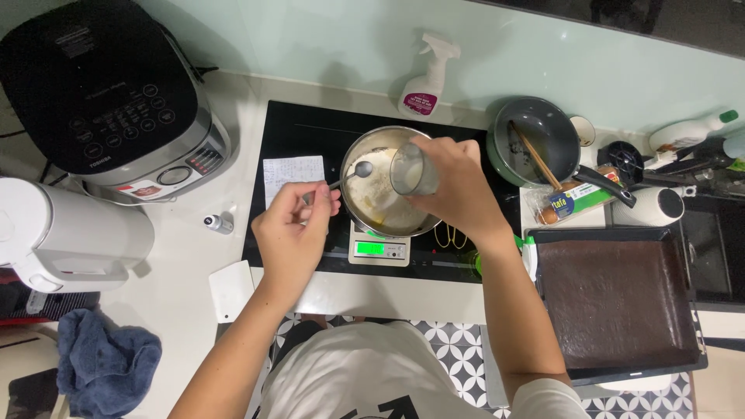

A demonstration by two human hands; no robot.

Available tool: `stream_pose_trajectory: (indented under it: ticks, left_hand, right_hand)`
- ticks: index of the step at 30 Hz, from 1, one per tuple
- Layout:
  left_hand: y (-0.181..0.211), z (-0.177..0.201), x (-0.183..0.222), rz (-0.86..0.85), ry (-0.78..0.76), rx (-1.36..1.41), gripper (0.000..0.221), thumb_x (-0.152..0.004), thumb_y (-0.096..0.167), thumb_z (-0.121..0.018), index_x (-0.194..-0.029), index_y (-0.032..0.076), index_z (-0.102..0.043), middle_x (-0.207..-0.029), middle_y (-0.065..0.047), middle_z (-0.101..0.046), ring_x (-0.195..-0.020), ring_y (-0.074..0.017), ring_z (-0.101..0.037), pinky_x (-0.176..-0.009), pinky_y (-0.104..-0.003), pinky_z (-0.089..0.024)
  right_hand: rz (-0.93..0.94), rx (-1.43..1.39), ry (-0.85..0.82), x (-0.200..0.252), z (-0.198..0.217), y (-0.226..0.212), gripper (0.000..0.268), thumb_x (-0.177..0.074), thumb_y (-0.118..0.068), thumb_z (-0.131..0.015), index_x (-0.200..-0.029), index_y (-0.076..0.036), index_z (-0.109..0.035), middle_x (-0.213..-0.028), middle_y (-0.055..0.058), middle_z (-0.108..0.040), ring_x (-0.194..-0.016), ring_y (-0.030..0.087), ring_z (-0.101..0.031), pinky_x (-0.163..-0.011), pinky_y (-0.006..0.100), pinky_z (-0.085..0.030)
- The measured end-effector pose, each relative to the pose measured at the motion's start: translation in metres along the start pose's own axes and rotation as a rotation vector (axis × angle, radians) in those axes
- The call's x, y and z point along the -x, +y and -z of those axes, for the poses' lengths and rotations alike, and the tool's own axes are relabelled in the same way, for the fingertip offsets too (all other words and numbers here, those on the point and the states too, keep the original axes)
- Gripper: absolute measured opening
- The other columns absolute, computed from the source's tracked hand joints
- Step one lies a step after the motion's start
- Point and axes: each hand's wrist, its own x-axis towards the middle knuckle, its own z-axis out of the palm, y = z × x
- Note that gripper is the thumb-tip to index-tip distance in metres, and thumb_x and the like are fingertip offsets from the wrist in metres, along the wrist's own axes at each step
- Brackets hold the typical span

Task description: Preparing dough by adding ingredients like sugar, milk, and eggs into a mixing bowl on a scale.

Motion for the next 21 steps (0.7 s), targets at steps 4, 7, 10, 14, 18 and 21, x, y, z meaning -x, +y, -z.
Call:
stream_pose_trajectory:
  ticks: [4,7,10,14,18,21]
  left_hand:
    - [-0.005,-0.003,0.003,-0.124,-0.017,-0.154,0.009,-0.101,0.004,-0.067,-0.107,-0.002,-0.068,-0.095,-0.011,-0.079,-0.085,-0.0111,-0.077,-0.075,-0.024,-0.061]
    - [-0.004,-0.002,0.005,-0.261,-0.036,-0.285,0.011,-0.101,0.005,-0.068,-0.110,-0.001,-0.070,-0.095,-0.011,-0.077,-0.083,-0.0163,-0.076,-0.073,-0.028,-0.059]
    - [-0.002,0.001,0.005,-0.348,-0.079,-0.366,0.012,-0.101,0.004,-0.066,-0.111,-0.002,-0.069,-0.097,-0.014,-0.075,-0.082,-0.0233,-0.073,-0.069,-0.031,-0.057]
    - [0.001,0.002,0.004,-0.428,-0.128,-0.384,0.014,-0.101,0.002,-0.064,-0.113,-0.003,-0.069,-0.099,-0.016,-0.074,-0.087,-0.0281,-0.071,-0.074,-0.035,-0.057]
    - [0.005,0.004,0.002,-0.539,-0.182,-0.455,0.015,-0.100,-0.001,-0.064,-0.114,-0.006,-0.067,-0.100,-0.017,-0.072,-0.090,-0.0304,-0.069,-0.079,-0.038,-0.056]
    - [0.002,0.002,0.000,-0.571,-0.220,-0.475,0.014,-0.098,-0.003,-0.065,-0.112,-0.005,-0.066,-0.100,-0.016,-0.072,-0.091,-0.0308,-0.068,-0.080,-0.039,-0.056]
  right_hand:
    - [0.083,0.179,-0.044,-0.001,-0.013,0.006,0.083,-0.054,-0.011,-0.091,-0.133,-0.012,-0.062,-0.116,0.007,-0.062,-0.104,0.035,-0.049,-0.091,0.042,-0.049]
    - [0.190,0.341,-0.046,-0.003,-0.022,0.011,0.084,-0.052,-0.011,-0.088,-0.131,-0.015,-0.063,-0.114,0.007,-0.057,-0.103,0.035,-0.049,-0.088,0.043,-0.049]
    - [0.313,0.556,-0.023,-0.005,-0.028,0.017,0.080,-0.055,-0.014,-0.085,-0.132,-0.018,-0.064,-0.110,0.006,-0.054,-0.104,0.035,-0.049,-0.083,0.043,-0.047]
    - [0.403,0.828,0.010,-0.006,-0.015,-0.005,0.073,-0.062,-0.015,-0.080,-0.134,-0.022,-0.064,-0.110,0.005,-0.052,-0.105,0.034,-0.050,-0.078,0.042,-0.044]
    - [0.462,0.997,0.026,-0.006,-0.001,-0.021,0.064,-0.071,-0.015,-0.074,-0.134,-0.024,-0.064,-0.116,0.005,-0.053,-0.106,0.033,-0.051,-0.078,0.040,-0.044]
    - [0.481,1.011,-0.004,-0.005,-0.004,-0.013,0.061,-0.076,-0.014,-0.074,-0.136,-0.021,-0.064,-0.118,0.006,-0.053,-0.105,0.033,-0.051,-0.078,0.040,-0.044]
